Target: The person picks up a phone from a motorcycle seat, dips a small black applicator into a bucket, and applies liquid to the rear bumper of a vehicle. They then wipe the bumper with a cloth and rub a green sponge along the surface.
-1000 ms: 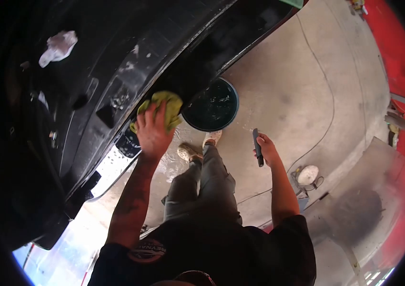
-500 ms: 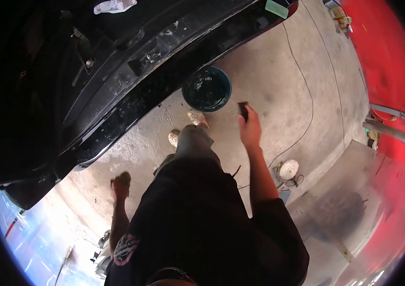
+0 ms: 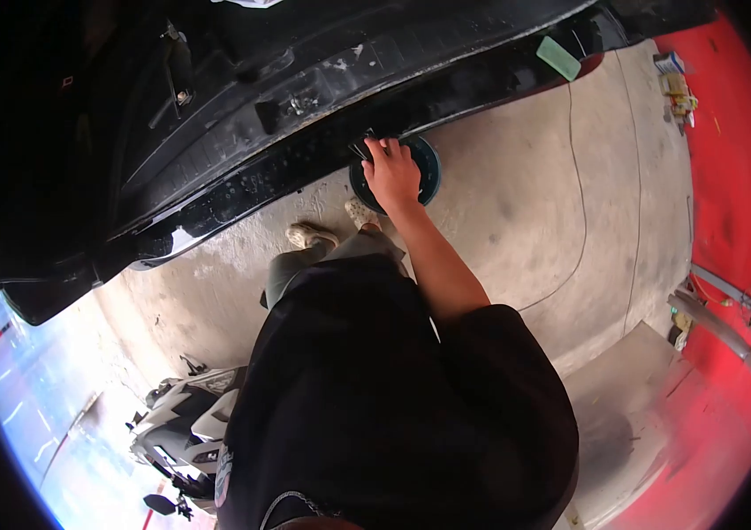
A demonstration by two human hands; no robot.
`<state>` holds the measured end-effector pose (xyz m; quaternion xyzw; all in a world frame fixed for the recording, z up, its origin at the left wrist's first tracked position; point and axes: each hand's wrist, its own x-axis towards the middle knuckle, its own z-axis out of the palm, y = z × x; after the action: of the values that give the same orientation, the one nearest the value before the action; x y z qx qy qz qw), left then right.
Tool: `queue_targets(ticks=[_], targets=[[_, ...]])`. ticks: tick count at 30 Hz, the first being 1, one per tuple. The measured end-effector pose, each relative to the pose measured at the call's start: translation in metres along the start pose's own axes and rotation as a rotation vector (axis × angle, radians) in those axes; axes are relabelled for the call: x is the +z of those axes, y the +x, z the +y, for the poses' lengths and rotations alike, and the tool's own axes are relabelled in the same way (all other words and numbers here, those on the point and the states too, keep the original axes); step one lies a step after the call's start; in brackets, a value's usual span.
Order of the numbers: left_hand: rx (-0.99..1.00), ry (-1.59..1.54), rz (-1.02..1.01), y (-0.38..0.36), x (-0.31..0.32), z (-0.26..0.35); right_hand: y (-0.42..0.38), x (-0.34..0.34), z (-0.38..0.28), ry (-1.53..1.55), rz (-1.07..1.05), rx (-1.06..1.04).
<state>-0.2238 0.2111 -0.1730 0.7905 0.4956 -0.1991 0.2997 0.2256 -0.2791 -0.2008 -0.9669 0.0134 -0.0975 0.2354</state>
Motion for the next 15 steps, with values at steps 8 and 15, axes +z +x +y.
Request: queue_targets(ticks=[8, 15], targets=[[0.000, -0.128, 0.030, -0.020, 0.010, 0.035, 0.015, 0.009, 0.001, -0.008, -0.007, -0.036], [0.021, -0.222, 0.016, -0.018, 0.005, 0.058, 0.018, 0.008, 0.000, 0.044, -0.025, -0.058]])
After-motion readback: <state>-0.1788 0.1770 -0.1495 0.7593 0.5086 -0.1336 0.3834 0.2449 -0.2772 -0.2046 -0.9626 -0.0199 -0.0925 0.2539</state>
